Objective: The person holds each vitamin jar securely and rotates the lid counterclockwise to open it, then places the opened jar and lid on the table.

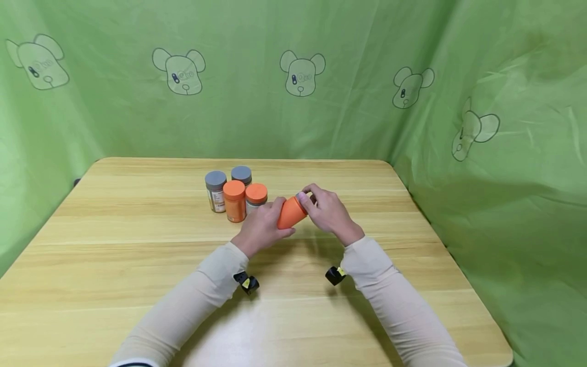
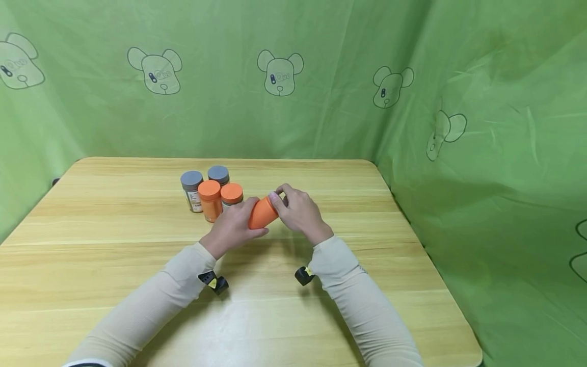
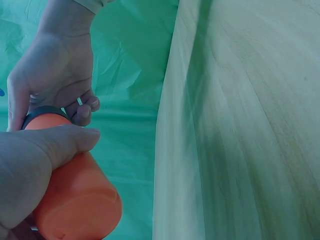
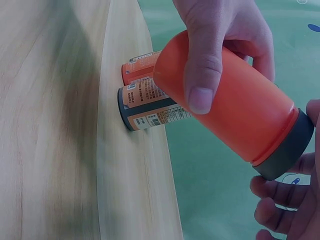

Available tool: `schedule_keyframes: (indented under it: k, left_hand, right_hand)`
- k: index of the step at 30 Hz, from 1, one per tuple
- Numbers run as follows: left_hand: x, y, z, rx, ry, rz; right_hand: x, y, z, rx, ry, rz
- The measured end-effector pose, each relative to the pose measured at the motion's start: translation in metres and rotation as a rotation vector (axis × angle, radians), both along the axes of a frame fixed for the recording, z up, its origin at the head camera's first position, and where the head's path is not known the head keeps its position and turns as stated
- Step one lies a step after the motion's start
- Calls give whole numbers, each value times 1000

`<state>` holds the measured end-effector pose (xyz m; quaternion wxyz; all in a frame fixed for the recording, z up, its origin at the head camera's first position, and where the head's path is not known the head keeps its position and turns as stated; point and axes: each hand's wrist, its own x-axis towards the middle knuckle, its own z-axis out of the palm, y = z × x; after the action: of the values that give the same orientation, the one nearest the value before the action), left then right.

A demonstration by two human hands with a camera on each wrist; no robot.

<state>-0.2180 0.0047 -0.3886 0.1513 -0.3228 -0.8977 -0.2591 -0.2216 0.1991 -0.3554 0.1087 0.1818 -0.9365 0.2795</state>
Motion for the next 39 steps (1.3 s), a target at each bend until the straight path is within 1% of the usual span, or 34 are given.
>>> schedule_keyframes:
  k: [7, 14, 19, 23, 28, 31, 35, 39]
  left_hand:
    - [1, -1, 0, -4, -14, 5]
    - [-1, -2, -2, -7, -24, 8]
    - [-1, -2, -2, -1, -30, 6]
    - [-1, -1, -2, 4, -25, 3]
    - [0, -1, 0, -1, -13, 1]
    - [0, -1, 1, 4, -18, -1]
    - [0, -1, 1, -5, -29, 1]
    - [0, -1, 1, -17, -36, 5]
  right_hand:
    - [0, 2, -1, -56, -23, 65]
    - [0, 6, -1, -115, -68, 153]
    - [0, 9, -1, -138, -78, 186]
    - [-1, 9, -2, -132, -57, 171]
    - [-3, 7, -1, -100, -11, 92]
    - [-3, 5, 0, -93, -10, 62]
    - [-3, 3, 1, -92, -40, 60]
    - [-3, 4, 0, -91, -55, 77]
